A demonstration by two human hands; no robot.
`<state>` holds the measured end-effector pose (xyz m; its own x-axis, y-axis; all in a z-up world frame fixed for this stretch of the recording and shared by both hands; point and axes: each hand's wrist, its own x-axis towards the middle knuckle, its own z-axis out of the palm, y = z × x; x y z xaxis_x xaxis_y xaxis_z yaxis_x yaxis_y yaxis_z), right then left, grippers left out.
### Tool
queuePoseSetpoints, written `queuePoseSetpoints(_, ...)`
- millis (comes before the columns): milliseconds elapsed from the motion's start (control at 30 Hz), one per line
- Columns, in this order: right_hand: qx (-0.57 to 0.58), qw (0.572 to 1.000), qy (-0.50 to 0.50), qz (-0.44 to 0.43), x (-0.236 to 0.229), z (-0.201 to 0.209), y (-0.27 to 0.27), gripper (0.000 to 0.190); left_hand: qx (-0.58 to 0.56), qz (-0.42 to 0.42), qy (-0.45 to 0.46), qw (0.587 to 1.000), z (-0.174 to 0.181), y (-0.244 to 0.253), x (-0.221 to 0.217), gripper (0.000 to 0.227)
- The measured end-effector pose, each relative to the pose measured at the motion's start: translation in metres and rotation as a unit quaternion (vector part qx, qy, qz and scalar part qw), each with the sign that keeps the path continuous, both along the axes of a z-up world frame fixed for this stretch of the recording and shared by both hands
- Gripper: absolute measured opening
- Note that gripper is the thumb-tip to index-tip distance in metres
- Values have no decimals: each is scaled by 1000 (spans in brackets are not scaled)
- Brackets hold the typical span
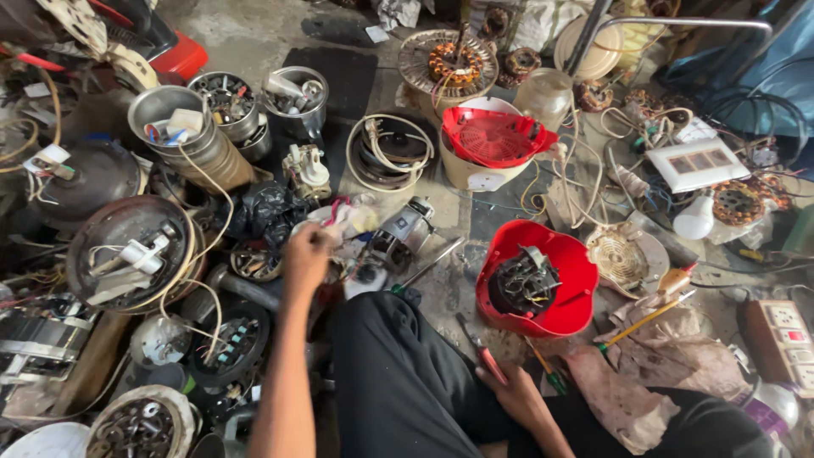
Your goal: The person disassembles a red and white kitchen appliance by hand and using a screwdriver to remove internal components. They then use pliers to work on an electrical motor before reconnecting wires by hand.
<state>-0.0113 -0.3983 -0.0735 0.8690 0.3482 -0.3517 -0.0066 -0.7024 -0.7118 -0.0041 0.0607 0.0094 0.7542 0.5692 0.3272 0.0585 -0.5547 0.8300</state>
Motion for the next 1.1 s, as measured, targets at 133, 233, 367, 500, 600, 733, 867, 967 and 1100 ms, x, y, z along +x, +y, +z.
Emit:
queuePoseSetpoints(133,64,997,-33,-15,2,-13,-10,36,-86,16,-31,996,60,-7,-19,22)
queuePoseSetpoints(233,34,999,-21,-19,5,-16,-3,35,-85,14,-64,994,101,-35,-23,26)
queuePoseSetpoints(367,16,999,-23,-24,2,-10,-3,35,-86,21,-50,995,135,-63,-19,25)
queuePoseSetpoints(500,-19,985,-169,-9,-12,0,2,35,25,98,43,994,159,-77,-27,26)
queuePoseSetpoints(600,-38,981,-190,-12,-15,19,1,42,144,139,55,978,165,-83,-30,21)
queuePoseSetpoints(733,-106,963,-247,11,-19,56,7,41,168,184,121,961,156,-79,-23,19)
queuePoseSetpoints(867,53,976,-202,58,-9,113,55,30,173,141,80,971,128,-61,-17,22)
queuePoseSetpoints(967,172,962,-172,123,16,151,126,30,-38,29,26,999,97,-42,4,27)
queuePoseSetpoints(1100,296,898,-259,197,53,163,213,37,-425,-53,24,903,74,-27,22,27)
